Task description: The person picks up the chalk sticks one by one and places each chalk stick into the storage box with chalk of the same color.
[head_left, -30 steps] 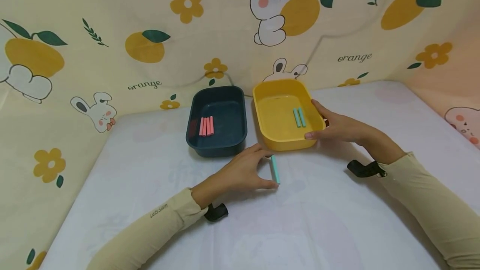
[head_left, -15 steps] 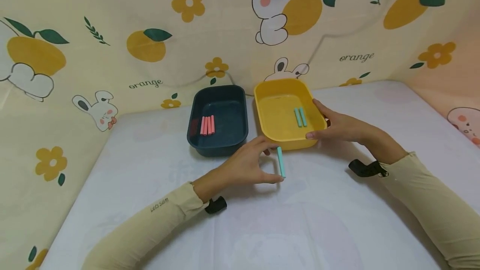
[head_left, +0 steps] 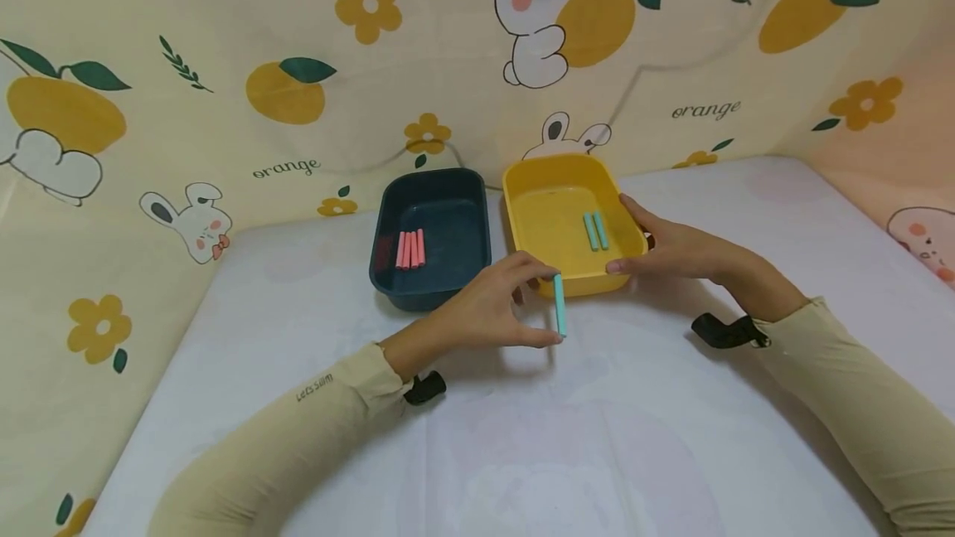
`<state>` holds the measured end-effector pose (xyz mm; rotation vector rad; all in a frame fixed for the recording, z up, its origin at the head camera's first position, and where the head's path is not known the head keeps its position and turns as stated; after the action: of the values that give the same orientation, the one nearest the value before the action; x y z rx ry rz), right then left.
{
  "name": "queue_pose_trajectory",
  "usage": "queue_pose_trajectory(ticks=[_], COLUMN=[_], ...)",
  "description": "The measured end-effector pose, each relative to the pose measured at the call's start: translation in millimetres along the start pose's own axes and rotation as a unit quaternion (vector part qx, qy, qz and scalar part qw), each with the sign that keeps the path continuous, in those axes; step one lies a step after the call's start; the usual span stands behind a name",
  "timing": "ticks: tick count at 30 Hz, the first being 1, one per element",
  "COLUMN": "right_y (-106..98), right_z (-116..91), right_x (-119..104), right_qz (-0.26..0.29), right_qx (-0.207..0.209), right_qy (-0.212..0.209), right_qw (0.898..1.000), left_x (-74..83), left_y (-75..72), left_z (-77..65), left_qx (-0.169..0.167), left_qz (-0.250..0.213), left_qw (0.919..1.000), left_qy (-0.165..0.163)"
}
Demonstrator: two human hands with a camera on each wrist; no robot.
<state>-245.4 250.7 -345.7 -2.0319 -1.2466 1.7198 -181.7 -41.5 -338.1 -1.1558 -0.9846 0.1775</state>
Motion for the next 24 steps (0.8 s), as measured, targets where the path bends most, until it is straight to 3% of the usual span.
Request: queue_pose_trajectory(ticks=[8,15,24], right_y=[-1,-1,-1], right_z=[-3,0,2], right_x=[-1,-1,1], right_qz=[-0.003,-0.002,0.008], right_qx=[0.001,-0.004,-0.007], right_qy=[0.001,-0.001,-0.004], right_qw=[1.0,1.0,1.0], left_x=[0.1,-4.4,-10.5], left_y=[-6.5,-9.6,-10.5], left_z=[6.8,17.9,44.7], left_qx=[0.035,0.053,0.018], left_qz=[0.013,0.038,0.085], left_qw=[0.9985,0.9972,0.9961], left_qy=[0.039,0.036,0.014])
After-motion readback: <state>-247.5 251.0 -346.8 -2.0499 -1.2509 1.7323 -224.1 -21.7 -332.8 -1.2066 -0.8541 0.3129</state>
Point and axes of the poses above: each hand's wrist, its own z-axis towards the middle knuckle, its own y-axis out of the palm, x = y × z, the point moved 1 cm from there along z, towards the middle knuckle, and after that the axes turned 6 degrees about z, right-handed, at the moved point
